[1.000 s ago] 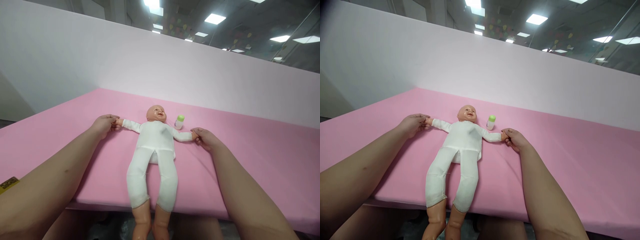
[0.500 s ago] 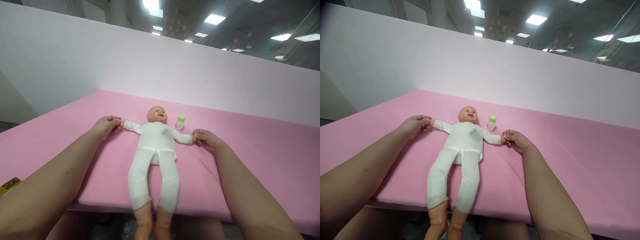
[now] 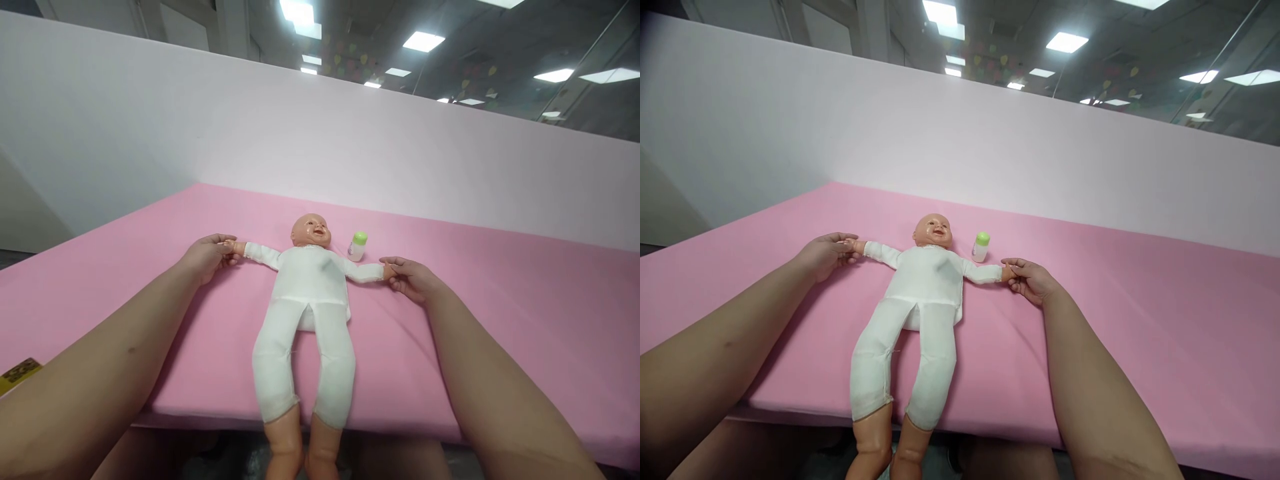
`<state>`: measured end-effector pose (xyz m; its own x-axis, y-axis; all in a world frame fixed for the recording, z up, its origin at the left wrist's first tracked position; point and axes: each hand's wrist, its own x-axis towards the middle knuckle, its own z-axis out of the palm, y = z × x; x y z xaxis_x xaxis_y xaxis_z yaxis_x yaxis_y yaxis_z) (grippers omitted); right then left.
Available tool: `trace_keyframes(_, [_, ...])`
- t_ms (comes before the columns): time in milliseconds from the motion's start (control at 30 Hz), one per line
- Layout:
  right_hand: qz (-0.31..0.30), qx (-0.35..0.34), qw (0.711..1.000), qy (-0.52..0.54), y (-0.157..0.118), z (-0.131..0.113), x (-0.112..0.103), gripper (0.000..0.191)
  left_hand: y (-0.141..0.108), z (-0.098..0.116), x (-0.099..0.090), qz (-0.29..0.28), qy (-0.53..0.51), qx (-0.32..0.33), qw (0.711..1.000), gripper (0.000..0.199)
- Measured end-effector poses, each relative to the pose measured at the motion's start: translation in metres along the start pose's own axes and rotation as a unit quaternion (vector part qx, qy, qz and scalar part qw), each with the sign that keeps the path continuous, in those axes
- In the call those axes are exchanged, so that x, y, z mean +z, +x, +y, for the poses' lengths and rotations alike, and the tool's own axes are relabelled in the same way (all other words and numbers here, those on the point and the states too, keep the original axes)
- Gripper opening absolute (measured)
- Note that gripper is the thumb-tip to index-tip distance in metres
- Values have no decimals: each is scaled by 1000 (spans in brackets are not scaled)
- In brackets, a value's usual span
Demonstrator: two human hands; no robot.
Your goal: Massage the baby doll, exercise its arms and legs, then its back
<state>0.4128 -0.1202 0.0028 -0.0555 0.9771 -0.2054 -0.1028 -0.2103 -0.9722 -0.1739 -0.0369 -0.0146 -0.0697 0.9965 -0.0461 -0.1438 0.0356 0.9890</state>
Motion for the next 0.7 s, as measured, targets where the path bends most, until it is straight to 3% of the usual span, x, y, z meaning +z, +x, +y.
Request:
trace_keyframes(167, [-51, -10, 999, -4, -5, -2, 1, 42, 0, -1, -1, -15, -5, 11, 1000, 50])
trace_keyframes(333, [-77, -30, 995, -57, -11, -5, 9, 30, -1, 0, 0, -8, 10, 20, 1000, 44])
trace_keyframes(600, [18, -23, 998, -62, -4, 1, 18, 33, -7, 4, 8, 14, 3, 4, 1000, 31])
trace_keyframes(700, [48, -26, 997, -51, 3, 5, 16, 29, -5, 4, 8, 23, -5, -2, 1000, 34])
